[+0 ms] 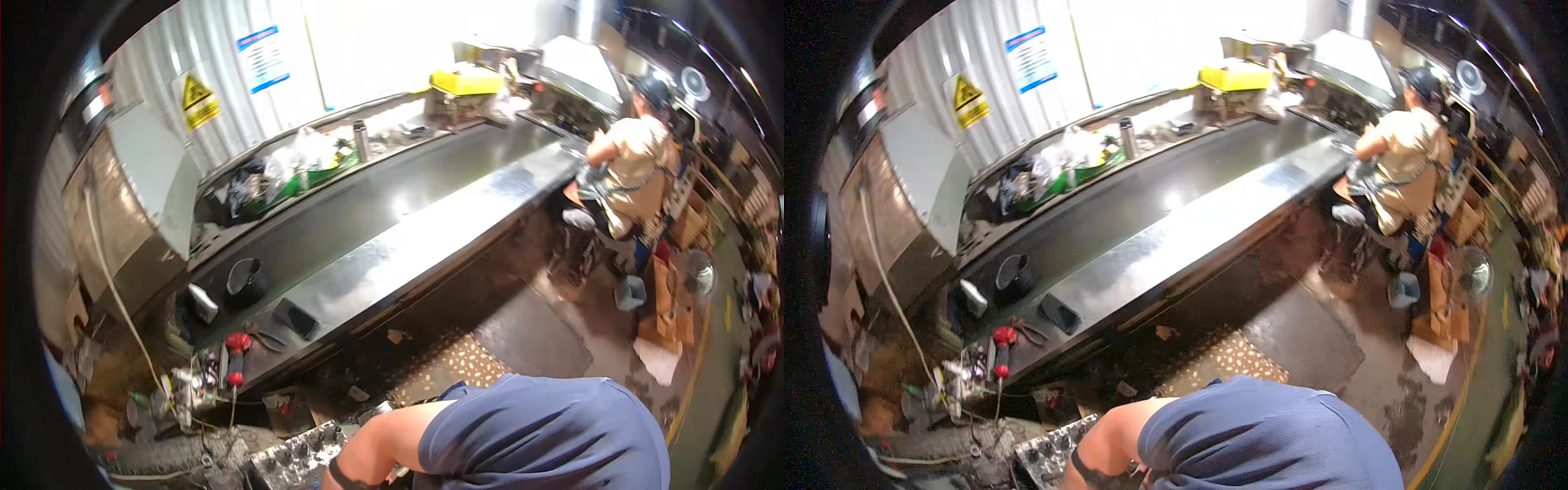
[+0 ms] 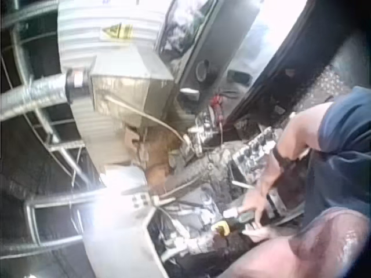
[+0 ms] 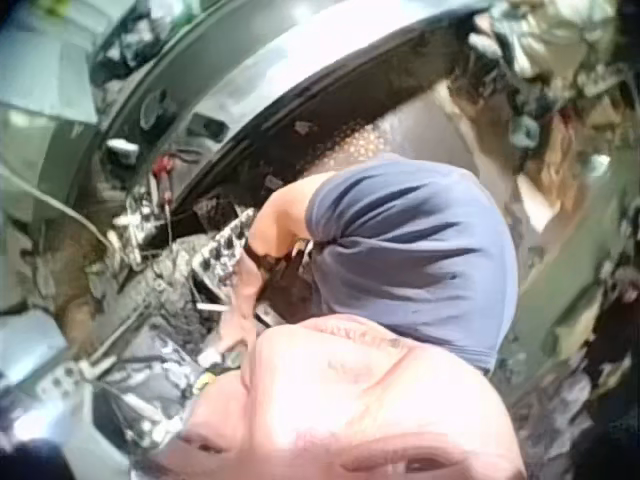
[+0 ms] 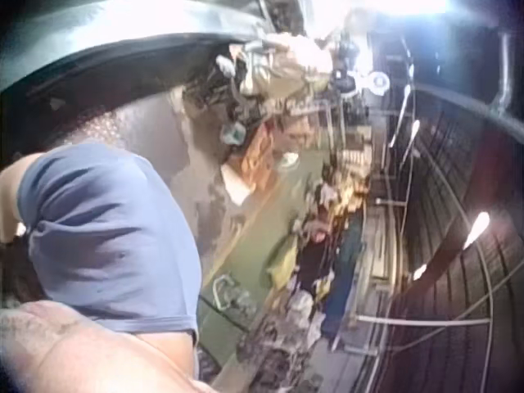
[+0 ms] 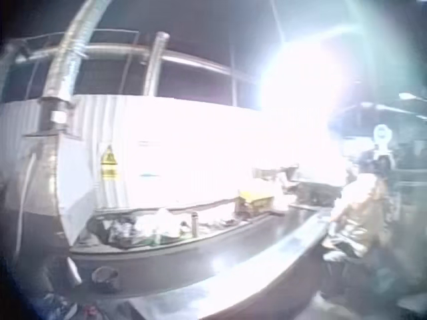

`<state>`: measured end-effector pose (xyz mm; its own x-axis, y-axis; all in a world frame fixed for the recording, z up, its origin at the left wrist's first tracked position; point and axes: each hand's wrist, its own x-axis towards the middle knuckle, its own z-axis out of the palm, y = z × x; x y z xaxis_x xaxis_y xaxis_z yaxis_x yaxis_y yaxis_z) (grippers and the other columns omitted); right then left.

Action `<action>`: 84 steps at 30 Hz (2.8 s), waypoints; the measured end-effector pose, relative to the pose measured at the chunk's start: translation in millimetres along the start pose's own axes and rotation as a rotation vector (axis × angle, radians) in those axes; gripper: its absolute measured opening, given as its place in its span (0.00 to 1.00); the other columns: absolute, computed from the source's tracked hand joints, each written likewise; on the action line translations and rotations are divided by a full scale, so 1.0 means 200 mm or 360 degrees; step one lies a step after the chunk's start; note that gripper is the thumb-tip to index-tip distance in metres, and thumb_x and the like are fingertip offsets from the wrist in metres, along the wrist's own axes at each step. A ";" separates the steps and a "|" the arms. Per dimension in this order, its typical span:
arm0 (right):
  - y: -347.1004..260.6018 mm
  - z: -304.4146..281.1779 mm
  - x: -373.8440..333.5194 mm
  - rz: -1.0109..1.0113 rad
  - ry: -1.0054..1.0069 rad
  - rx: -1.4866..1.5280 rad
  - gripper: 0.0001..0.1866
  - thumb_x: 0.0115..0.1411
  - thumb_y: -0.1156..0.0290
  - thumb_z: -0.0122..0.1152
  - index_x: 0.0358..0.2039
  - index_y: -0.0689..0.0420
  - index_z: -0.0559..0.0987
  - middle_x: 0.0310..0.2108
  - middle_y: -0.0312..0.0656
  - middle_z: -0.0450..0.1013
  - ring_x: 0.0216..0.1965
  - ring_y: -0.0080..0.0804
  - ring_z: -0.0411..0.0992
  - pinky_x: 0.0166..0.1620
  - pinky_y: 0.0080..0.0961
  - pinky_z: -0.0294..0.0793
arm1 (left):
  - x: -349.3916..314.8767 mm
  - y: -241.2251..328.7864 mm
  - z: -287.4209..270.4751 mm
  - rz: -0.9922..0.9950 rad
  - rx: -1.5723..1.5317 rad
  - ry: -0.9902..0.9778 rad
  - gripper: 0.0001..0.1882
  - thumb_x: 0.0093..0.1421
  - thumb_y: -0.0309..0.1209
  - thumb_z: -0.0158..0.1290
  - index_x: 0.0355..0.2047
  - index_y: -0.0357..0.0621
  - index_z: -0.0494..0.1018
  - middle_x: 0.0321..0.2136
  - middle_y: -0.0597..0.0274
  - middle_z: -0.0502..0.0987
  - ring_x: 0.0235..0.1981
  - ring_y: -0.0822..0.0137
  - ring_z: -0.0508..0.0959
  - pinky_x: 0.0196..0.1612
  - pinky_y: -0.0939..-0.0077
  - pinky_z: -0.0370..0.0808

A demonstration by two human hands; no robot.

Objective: Using a toe-lasting machine to pull the shoe upper over the last and secure it.

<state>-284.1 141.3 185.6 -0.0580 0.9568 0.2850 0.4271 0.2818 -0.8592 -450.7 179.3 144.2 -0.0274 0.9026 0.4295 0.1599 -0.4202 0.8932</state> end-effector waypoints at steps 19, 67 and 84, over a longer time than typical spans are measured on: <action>-0.20 -0.09 -0.56 -0.0852 0.0385 0.0074 0.36 0.55 0.49 0.67 0.55 0.63 0.72 0.53 0.57 0.73 0.53 0.52 0.73 0.52 0.43 0.74 | -0.59 0.25 0.72 -0.0797 -0.0526 -0.1496 0.24 0.57 0.40 0.67 0.47 0.34 0.77 0.42 0.49 0.81 0.38 0.51 0.80 0.42 0.63 0.80; 0.91 -2.15 -4.20 0.2250 0.2800 -0.3084 0.09 0.55 0.76 0.56 0.37 0.64 0.73 0.29 0.52 0.68 0.35 0.50 0.69 0.48 0.49 0.67 | -1.30 0.34 2.23 -0.1421 0.0313 -0.2120 0.25 0.66 0.34 0.54 0.61 0.37 0.66 0.57 0.40 0.72 0.58 0.47 0.74 0.62 0.55 0.71; 1.06 -1.60 -2.67 0.1464 0.0663 -0.1175 0.44 0.52 0.60 0.68 0.67 0.54 0.61 0.72 0.44 0.52 0.75 0.41 0.44 0.74 0.52 0.42 | -0.86 0.23 3.51 0.0381 0.0236 -0.2583 0.26 0.57 0.37 0.63 0.53 0.36 0.74 0.47 0.42 0.79 0.49 0.54 0.79 0.52 0.61 0.76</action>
<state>126.5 -333.5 -13.1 0.7621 0.6441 -0.0657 0.5692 -0.7149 -0.4061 254.6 70.6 17.9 0.9931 0.0107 -0.1171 0.0976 -0.6300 0.7704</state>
